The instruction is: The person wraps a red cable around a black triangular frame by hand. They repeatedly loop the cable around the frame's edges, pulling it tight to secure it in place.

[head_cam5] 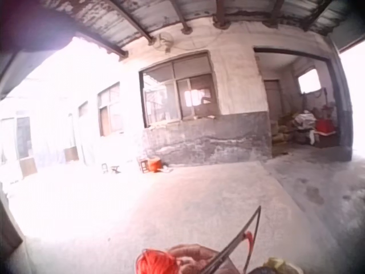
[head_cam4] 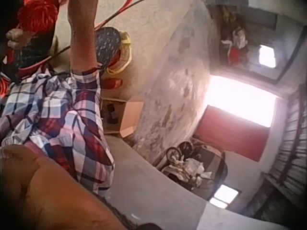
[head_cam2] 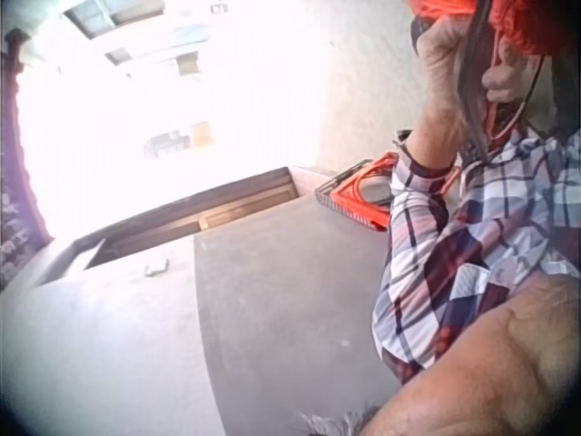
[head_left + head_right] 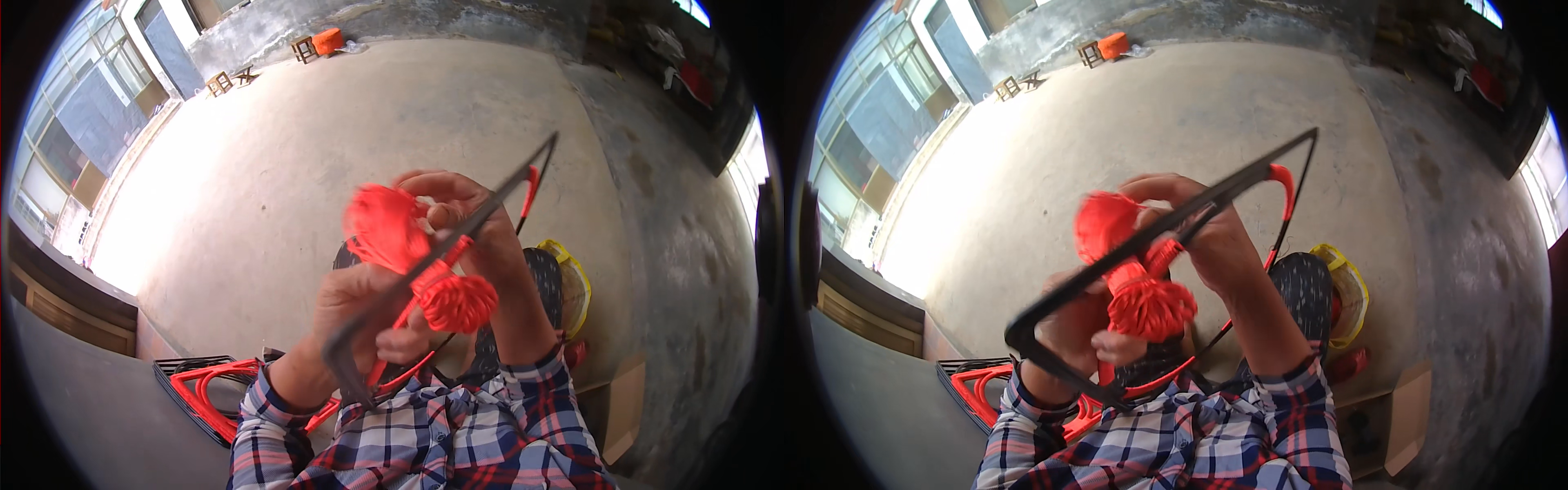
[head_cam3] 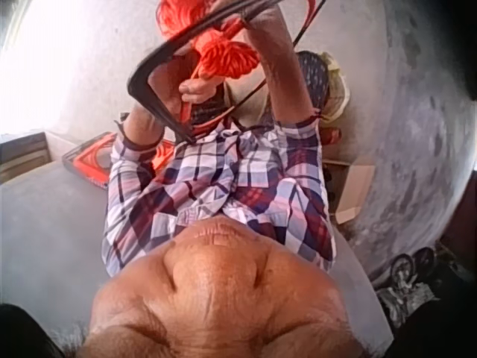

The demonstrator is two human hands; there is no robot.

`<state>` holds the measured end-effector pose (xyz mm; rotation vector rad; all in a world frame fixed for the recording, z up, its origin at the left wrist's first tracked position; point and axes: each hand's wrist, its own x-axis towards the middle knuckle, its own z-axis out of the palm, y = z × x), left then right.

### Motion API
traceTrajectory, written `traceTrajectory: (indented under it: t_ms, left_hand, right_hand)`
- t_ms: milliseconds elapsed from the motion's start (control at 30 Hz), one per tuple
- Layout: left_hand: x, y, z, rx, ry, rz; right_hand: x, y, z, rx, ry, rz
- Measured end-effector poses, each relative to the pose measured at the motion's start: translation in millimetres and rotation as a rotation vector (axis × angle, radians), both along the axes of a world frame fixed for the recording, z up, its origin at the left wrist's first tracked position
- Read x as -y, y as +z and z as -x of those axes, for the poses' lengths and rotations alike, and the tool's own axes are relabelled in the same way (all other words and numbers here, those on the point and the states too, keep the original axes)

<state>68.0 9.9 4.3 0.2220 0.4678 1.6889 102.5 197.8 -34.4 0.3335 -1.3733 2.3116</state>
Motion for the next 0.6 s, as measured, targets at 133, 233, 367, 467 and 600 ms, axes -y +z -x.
traceTrajectory:
  t_ms: [133,233,367,467,600]
  left_hand:
    - [4.9,3.9,9.6,-0.273,0.252,0.169]
    - [5.3,1.5,9.7,-0.454,0.327,0.277]
    - [-2.0,8.7,6.3,-0.489,0.313,0.288]
    - [1.1,4.0,9.1,-0.297,0.23,0.094]
    - [11.6,7.5,21.7,-0.438,0.228,0.12]
  right_hand:
    - [14.9,-50.0,-27.4,0.077,-0.068,0.04]
    - [37.7,-47.6,-40.7,0.056,0.049,0.218]
    - [41.4,-18.8,-45.7,-0.043,0.064,0.46]
    - [33.7,-11.1,-47.1,-0.217,-0.09,0.317]
    - [-21.5,-10.5,-52.4,-0.281,-0.147,0.483]
